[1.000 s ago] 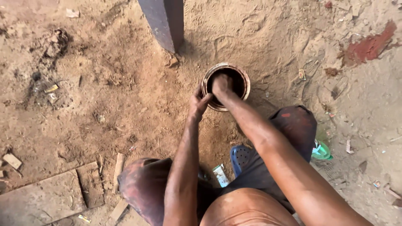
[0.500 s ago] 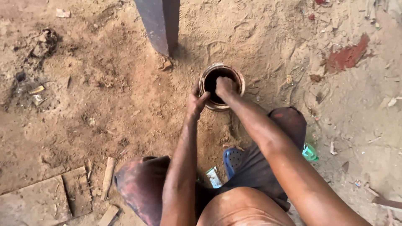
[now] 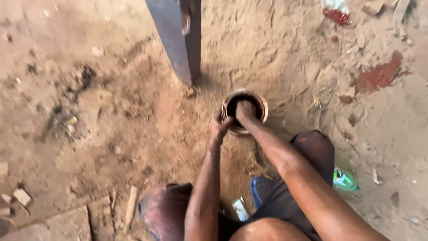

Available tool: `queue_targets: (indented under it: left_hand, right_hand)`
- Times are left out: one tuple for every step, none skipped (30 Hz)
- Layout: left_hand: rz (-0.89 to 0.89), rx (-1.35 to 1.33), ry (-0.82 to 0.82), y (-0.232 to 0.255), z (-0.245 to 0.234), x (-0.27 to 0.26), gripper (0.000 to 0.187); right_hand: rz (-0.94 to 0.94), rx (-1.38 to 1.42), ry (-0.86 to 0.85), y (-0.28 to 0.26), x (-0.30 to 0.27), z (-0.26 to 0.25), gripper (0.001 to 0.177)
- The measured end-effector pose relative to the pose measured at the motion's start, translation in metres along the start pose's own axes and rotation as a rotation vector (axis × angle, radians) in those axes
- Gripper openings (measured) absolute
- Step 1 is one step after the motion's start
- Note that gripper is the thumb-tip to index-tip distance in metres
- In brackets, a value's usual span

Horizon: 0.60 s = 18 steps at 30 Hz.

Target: The person is staining a wooden panel with a cloth. They dip a cloth into a container of dark liquid and rub it over the surface of the slatted wooden board to apply the finish.

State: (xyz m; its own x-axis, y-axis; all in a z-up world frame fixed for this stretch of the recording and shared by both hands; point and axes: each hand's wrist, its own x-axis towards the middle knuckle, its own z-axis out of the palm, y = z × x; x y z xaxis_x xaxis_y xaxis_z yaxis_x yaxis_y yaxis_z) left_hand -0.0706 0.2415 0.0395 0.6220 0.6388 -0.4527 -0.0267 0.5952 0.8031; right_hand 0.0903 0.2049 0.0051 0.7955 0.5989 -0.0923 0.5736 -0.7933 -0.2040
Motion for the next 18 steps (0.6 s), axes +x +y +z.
queue_targets:
  left_hand:
    - [0.036, -0.074, -0.032, -0.009, 0.0, 0.003, 0.078]
    - [0.07, -0.149, -0.067, -0.012, 0.0, 0.012, 0.077]
    - [0.049, -0.126, -0.048, -0.016, 0.0, 0.015, 0.077]
    - [0.028, -0.103, -0.03, -0.019, -0.003, 0.019, 0.076]
    - [-0.003, -0.083, -0.01, -0.026, -0.004, 0.018, 0.076]
    - [-0.007, -0.053, -0.005, -0.03, -0.007, 0.022, 0.076]
    - [-0.021, -0.028, 0.005, -0.033, -0.008, 0.023, 0.076]
    - [-0.035, -0.003, 0.014, -0.036, -0.01, 0.024, 0.076]
    - [-0.003, -0.02, -0.006, -0.038, -0.011, 0.025, 0.075]
    - [0.03, -0.037, -0.027, -0.039, -0.012, 0.025, 0.074]
    - [0.07, -0.055, -0.044, -0.037, -0.01, 0.027, 0.073]
    - [0.054, -0.032, -0.032, -0.035, -0.007, 0.025, 0.075]
    - [0.044, -0.007, -0.017, -0.029, -0.005, 0.024, 0.076]
    - [0.034, 0.018, -0.002, -0.021, -0.001, 0.018, 0.077]
    - [0.112, 0.17, 0.049, -0.009, 0.003, 0.01, 0.078]
    - [0.189, 0.322, 0.1, 0.004, 0.008, 0.0, 0.079]
    - [0.263, 0.478, 0.15, 0.02, 0.012, -0.011, 0.081]
    - [0.351, 0.587, 0.222, 0.037, 0.021, -0.021, 0.077]
  right_hand:
    - [-0.084, -0.042, -0.048, 0.001, -0.004, -0.011, 0.031]
    - [-0.162, -0.068, -0.085, -0.001, -0.006, -0.023, 0.027]
    - [-0.224, -0.082, -0.118, 0.003, -0.017, -0.035, 0.023]
    - [-0.28, -0.076, -0.126, 0.0, -0.015, -0.049, 0.02]
    - [-0.314, -0.056, -0.112, 0.0, -0.017, -0.066, 0.017]
    - [-0.343, -0.027, -0.098, -0.001, -0.02, -0.089, 0.015]
    - [-0.357, 0.009, -0.072, -0.001, -0.029, -0.111, 0.021]
    - [-0.376, 0.003, -0.082, 0.002, -0.034, -0.136, 0.018]
    - [-0.399, -0.004, -0.092, 0.008, -0.036, -0.163, 0.015]
    - [-0.423, -0.011, -0.103, 0.014, -0.042, -0.188, 0.013]
    - [-0.402, 0.033, -0.102, 0.017, -0.047, -0.21, 0.013]
    - [-0.381, 0.076, -0.102, 0.021, -0.053, -0.229, 0.014]
    - [-0.365, 0.122, -0.098, 0.023, -0.056, -0.245, 0.014]
    - [-0.346, 0.207, -0.13, 0.027, -0.061, -0.258, 0.013]
    - [-0.328, 0.294, -0.155, 0.032, -0.063, -0.269, 0.013]
    - [-0.309, 0.381, -0.18, 0.036, -0.064, -0.276, 0.012]
    - [-0.22, 0.419, -0.208, 0.038, -0.065, -0.278, 0.013]
    - [-0.13, 0.456, -0.236, 0.041, -0.064, -0.279, 0.014]
